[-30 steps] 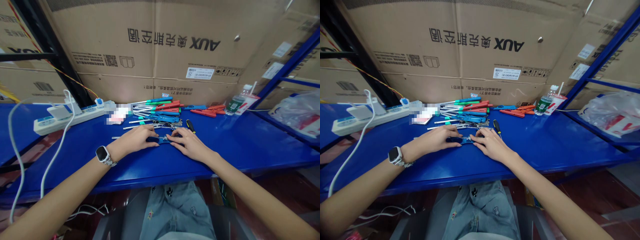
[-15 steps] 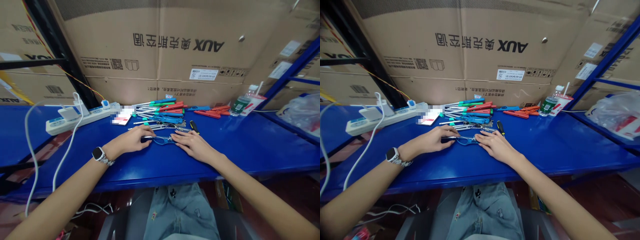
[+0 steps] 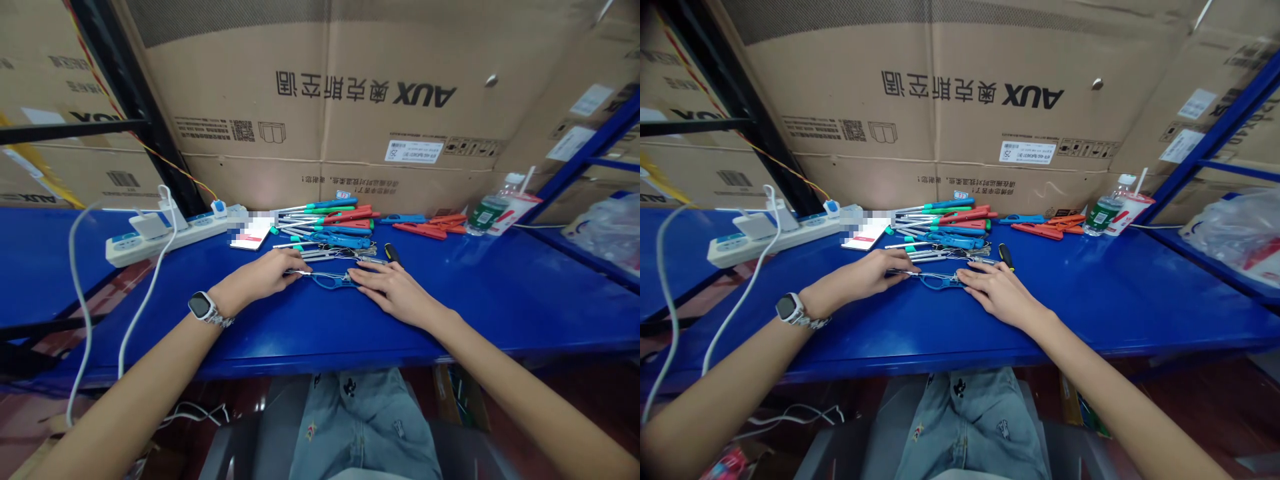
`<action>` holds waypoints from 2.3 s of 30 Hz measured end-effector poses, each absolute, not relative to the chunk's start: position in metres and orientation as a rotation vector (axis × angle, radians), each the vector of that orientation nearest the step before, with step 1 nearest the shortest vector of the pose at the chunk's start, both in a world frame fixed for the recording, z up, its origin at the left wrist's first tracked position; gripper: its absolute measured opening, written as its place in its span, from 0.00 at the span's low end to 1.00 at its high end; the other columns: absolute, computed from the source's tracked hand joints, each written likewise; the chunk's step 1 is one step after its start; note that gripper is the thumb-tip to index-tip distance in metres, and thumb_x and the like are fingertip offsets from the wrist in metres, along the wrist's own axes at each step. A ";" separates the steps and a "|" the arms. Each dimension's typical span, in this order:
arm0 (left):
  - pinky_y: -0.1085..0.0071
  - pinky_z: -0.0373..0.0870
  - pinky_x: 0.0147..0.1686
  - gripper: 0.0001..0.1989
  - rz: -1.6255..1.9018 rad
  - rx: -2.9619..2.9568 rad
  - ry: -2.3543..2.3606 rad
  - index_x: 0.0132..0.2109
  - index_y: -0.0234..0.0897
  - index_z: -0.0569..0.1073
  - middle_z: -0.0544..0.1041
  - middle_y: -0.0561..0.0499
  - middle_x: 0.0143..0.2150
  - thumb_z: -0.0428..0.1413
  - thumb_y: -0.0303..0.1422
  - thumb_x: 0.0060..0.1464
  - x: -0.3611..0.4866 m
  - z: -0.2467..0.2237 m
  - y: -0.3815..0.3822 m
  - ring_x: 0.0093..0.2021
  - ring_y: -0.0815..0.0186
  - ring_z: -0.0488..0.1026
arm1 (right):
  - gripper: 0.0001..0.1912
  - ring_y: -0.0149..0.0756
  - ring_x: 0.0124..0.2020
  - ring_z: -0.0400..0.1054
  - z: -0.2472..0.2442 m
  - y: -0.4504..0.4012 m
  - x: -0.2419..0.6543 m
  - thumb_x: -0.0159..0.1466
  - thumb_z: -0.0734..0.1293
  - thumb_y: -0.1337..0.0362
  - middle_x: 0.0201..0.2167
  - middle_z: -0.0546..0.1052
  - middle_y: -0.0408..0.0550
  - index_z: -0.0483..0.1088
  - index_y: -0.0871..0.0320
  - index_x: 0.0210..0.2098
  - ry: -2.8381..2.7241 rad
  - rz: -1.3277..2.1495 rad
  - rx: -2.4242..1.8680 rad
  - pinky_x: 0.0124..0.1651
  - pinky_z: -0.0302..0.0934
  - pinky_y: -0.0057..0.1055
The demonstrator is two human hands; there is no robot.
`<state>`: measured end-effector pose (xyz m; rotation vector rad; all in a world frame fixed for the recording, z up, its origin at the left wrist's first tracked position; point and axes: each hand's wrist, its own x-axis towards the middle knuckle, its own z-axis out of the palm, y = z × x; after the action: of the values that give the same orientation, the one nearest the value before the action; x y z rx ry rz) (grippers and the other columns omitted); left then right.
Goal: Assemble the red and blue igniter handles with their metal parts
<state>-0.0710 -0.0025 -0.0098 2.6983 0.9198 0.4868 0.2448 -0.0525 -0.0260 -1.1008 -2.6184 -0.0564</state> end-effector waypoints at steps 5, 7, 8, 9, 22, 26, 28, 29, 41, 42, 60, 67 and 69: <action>0.62 0.71 0.48 0.17 0.439 2.756 0.920 0.49 0.37 0.80 0.79 0.43 0.46 0.47 0.33 0.68 -0.070 -0.008 -0.004 0.44 0.61 0.76 | 0.21 0.49 0.67 0.65 -0.025 -0.051 0.243 0.75 0.62 0.64 0.62 0.75 0.49 0.69 0.46 0.65 -2.615 -0.051 -1.110 0.57 0.68 0.55; 0.62 0.71 0.47 0.17 0.416 2.775 0.930 0.48 0.36 0.80 0.78 0.42 0.45 0.46 0.32 0.67 -0.069 -0.006 -0.006 0.43 0.60 0.76 | 0.20 0.49 0.67 0.65 -0.025 -0.051 0.243 0.75 0.62 0.64 0.62 0.75 0.48 0.69 0.47 0.65 -2.616 -0.049 -1.122 0.57 0.67 0.55; 0.61 0.71 0.46 0.18 0.402 2.786 0.940 0.47 0.36 0.80 0.77 0.42 0.45 0.46 0.32 0.67 -0.069 -0.005 -0.007 0.42 0.59 0.75 | 0.20 0.49 0.68 0.65 -0.025 -0.051 0.242 0.75 0.62 0.64 0.62 0.75 0.48 0.69 0.47 0.65 -2.616 -0.050 -1.129 0.57 0.67 0.55; 0.61 0.71 0.45 0.18 0.390 2.795 0.952 0.46 0.35 0.80 0.77 0.42 0.44 0.45 0.32 0.67 -0.068 -0.004 -0.008 0.41 0.59 0.75 | 0.20 0.50 0.68 0.65 -0.025 -0.052 0.242 0.75 0.61 0.63 0.62 0.75 0.48 0.69 0.47 0.65 -2.616 -0.050 -1.134 0.57 0.67 0.55; 0.63 0.71 0.46 0.15 0.434 2.750 0.971 0.45 0.37 0.80 0.76 0.43 0.45 0.47 0.30 0.66 -0.067 -0.010 -0.008 0.41 0.61 0.75 | 0.20 0.51 0.67 0.66 -0.026 -0.051 0.243 0.75 0.61 0.63 0.61 0.76 0.49 0.71 0.47 0.64 -2.590 -0.051 -1.145 0.58 0.66 0.58; 0.60 0.72 0.45 0.14 0.425 2.733 1.033 0.45 0.36 0.79 0.76 0.42 0.46 0.49 0.30 0.63 -0.065 -0.011 -0.010 0.43 0.58 0.76 | 0.19 0.50 0.67 0.65 -0.027 -0.052 0.242 0.74 0.62 0.63 0.61 0.77 0.48 0.71 0.48 0.63 -2.571 -0.041 -1.144 0.58 0.66 0.57; 0.59 0.72 0.46 0.13 0.414 2.733 1.063 0.46 0.36 0.79 0.76 0.42 0.47 0.51 0.30 0.61 -0.063 -0.009 -0.011 0.45 0.56 0.76 | 0.19 0.49 0.66 0.66 -0.027 -0.053 0.240 0.74 0.62 0.63 0.60 0.77 0.48 0.72 0.47 0.63 -2.543 -0.037 -1.139 0.59 0.66 0.56; 0.58 0.72 0.47 0.13 0.400 2.732 1.077 0.48 0.36 0.78 0.76 0.42 0.47 0.52 0.30 0.60 -0.062 -0.008 -0.012 0.46 0.55 0.76 | 0.19 0.49 0.65 0.67 -0.027 -0.053 0.240 0.73 0.63 0.63 0.60 0.78 0.48 0.72 0.47 0.62 -2.528 -0.033 -1.139 0.59 0.66 0.57; 0.54 0.70 0.50 0.13 0.583 2.830 1.099 0.49 0.35 0.76 0.79 0.42 0.48 0.51 0.33 0.63 -0.053 0.009 -0.017 0.48 0.53 0.76 | 0.19 0.46 0.57 0.70 -0.023 -0.051 0.244 0.72 0.65 0.60 0.54 0.79 0.53 0.72 0.53 0.61 -2.320 0.052 -1.173 0.61 0.61 0.54; 0.55 0.70 0.49 0.13 0.588 2.841 1.093 0.49 0.35 0.76 0.79 0.43 0.47 0.50 0.33 0.63 -0.049 0.012 -0.014 0.46 0.54 0.77 | 0.16 0.46 0.54 0.71 -0.020 -0.046 0.244 0.72 0.64 0.60 0.51 0.80 0.52 0.75 0.54 0.56 -2.296 0.032 -1.190 0.60 0.61 0.52; 0.65 0.70 0.41 0.10 0.822 2.653 1.037 0.42 0.37 0.78 0.79 0.47 0.39 0.53 0.35 0.66 -0.031 -0.003 0.017 0.39 0.62 0.75 | 0.01 0.44 0.47 0.69 -0.004 0.020 0.224 0.66 0.72 0.66 0.39 0.78 0.50 0.76 0.57 0.36 -2.405 -0.038 -1.364 0.48 0.60 0.40; 0.63 0.71 0.43 0.09 0.884 2.643 1.057 0.45 0.37 0.76 0.79 0.46 0.43 0.52 0.33 0.66 -0.028 -0.003 0.017 0.41 0.62 0.75 | 0.03 0.42 0.44 0.71 -0.002 0.011 0.241 0.67 0.72 0.66 0.39 0.77 0.50 0.75 0.57 0.36 -2.309 0.074 -1.198 0.48 0.62 0.39; 0.63 0.71 0.44 0.09 0.869 2.636 1.069 0.45 0.37 0.76 0.79 0.46 0.43 0.52 0.33 0.66 -0.029 -0.005 0.019 0.41 0.62 0.75 | 0.01 0.41 0.43 0.72 -0.006 0.011 0.240 0.67 0.71 0.66 0.40 0.77 0.50 0.76 0.58 0.37 -2.280 0.102 -1.219 0.46 0.63 0.38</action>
<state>-0.0290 0.0186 -0.0049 2.6357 1.0685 0.8686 0.2400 0.0107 -0.0057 -1.2188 -2.2796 0.1017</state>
